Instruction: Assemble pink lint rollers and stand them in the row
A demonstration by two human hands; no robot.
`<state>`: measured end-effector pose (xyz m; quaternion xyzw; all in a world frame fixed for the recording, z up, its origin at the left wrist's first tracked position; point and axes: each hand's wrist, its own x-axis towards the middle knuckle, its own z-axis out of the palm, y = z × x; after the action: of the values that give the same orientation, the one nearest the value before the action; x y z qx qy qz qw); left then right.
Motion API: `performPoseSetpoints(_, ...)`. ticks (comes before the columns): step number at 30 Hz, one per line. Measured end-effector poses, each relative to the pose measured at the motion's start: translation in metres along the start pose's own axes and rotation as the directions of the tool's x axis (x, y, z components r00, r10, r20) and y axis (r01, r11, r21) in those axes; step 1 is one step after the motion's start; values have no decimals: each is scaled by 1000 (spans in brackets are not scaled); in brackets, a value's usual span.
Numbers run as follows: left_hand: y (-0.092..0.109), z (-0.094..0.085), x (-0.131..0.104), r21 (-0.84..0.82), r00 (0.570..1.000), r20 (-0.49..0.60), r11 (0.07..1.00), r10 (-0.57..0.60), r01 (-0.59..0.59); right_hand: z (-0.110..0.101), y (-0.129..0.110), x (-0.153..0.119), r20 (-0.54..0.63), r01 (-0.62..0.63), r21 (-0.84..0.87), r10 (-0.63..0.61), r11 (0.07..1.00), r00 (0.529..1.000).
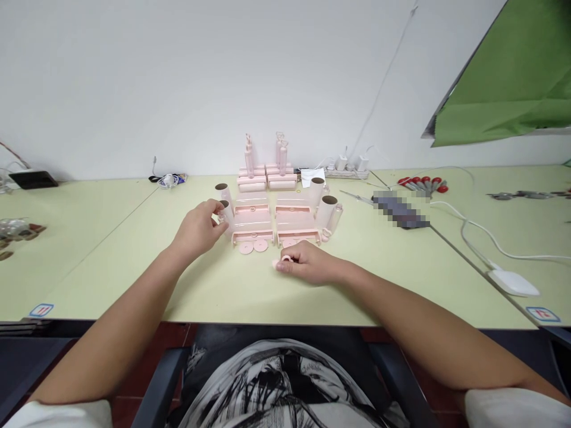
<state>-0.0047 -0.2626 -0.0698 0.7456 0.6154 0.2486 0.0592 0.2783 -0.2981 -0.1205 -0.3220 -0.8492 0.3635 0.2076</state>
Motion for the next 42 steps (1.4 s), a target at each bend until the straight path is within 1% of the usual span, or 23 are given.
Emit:
performPoseSetpoints(2, -1, 1, 0, 1, 999, -12, 1000, 31, -31, 0, 0, 0, 4, 2, 3, -2, 1000, 1000)
performPoseSetpoints(6, -2, 3, -1, -7, 998, -2, 998, 67, -67, 0, 0, -1, 5, 5, 4, -5, 1000, 1000)
performPoseSetpoints(10, -2, 4, -1, -5, 998, -2, 998, 66, -66, 0, 0, -1, 3, 15, 1, -15, 1000, 1000)
performPoseSetpoints(14, 1, -1, -1, 20, 998, 6, 998, 64, -65, 0, 1, -1, 1, 13, -6, -13, 1000, 1000)
performPoseSetpoints(16, 7, -4, -6, 59, 998, -42, 997, 53, -51, 0, 1, -1, 1, 14, -8, -14, 1000, 1000)
performPoseSetpoints(18, 19, -4, -16, 87, 990, -120, 994, 78, -67, 0, 1, 0, 2, 18, -11, -18, 1000, 1000)
performPoseSetpoints(19, 26, -3, -23, 78, 983, -139, 991, 117, -107, 0, 1, 0, 2, 17, -10, -17, 1000, 1000)
performPoseSetpoints(20, 35, 1, -31, 40, 976, -116, 983, 184, -180, 0, 1, 0, -1, 15, -5, -15, 1000, 1000)
performPoseSetpoints(21, 43, 5, -39, -25, 963, -35, 963, 267, -268, 1, 1, 0, -3, 16, 5, -16, 1000, 1000)
performPoseSetpoints(22, 50, 11, -47, -101, 934, 80, 935, 348, -340, 0, 0, 0, -2, 21, 20, -21, 1000, 1000)
performPoseSetpoints(23, 57, 17, -55, -169, 889, 176, 902, 424, -397, 0, 0, 0, 5, 33, 39, -33, 999, 999)
performPoseSetpoints(24, 62, 24, -60, -215, 840, 239, 870, 487, -443, 0, -1, 0, 19, 49, 59, -50, 997, 999)
performPoseSetpoints(25, 66, 30, -65, -251, 803, 276, 846, 528, -470, 0, -1, -1, 35, 66, 78, -69, 995, 997)
performPoseSetpoints(26, 68, 35, -68, -278, 783, 287, 830, 552, -484, -1, -1, -1, 54, 80, 94, -85, 992, 995)
performPoseSetpoints(27, 69, 39, -70, -295, 780, 287, 826, 556, -480, -1, -1, -1, 73, 86, 106, -94, 991, 993)
performPoseSetpoints(28, 68, 41, -71, -309, 792, 280, 833, 542, -460, -1, -1, -2, 85, 84, 110, -93, 990, 992)
performPoseSetpoints(31, 65, 44, -72, -354, 844, 285, 868, 454, -347, -1, -2, -3, 106, 64, 85, -73, 994, 992)
performPoseSetpoints(33, 65, 44, -74, -371, 852, 312, 880, 420, -298, 0, -3, -4, 120, 65, 56, -71, 996, 990)
performPoseSetpoints(35, 65, 47, -77, -364, 849, 336, 888, 407, -282, 0, -4, -4, 135, 68, 36, -72, 997, 988)
performPoseSetpoints(37, 66, 50, -81, -344, 855, 340, 898, 391, -273, 0, -5, -5, 143, 60, 37, -64, 998, 988)
performPoseSetpoints(40, 62, 51, -84, -321, 885, 321, 918, 337, -233, 0, -8, -6, 159, 37, 76, -49, 996, 986)
performPoseSetpoints(42, 54, 45, -82, -301, 921, 294, 939, 258, -167, 0, -10, -6, 174, 12, 99, -29, 995, 984)
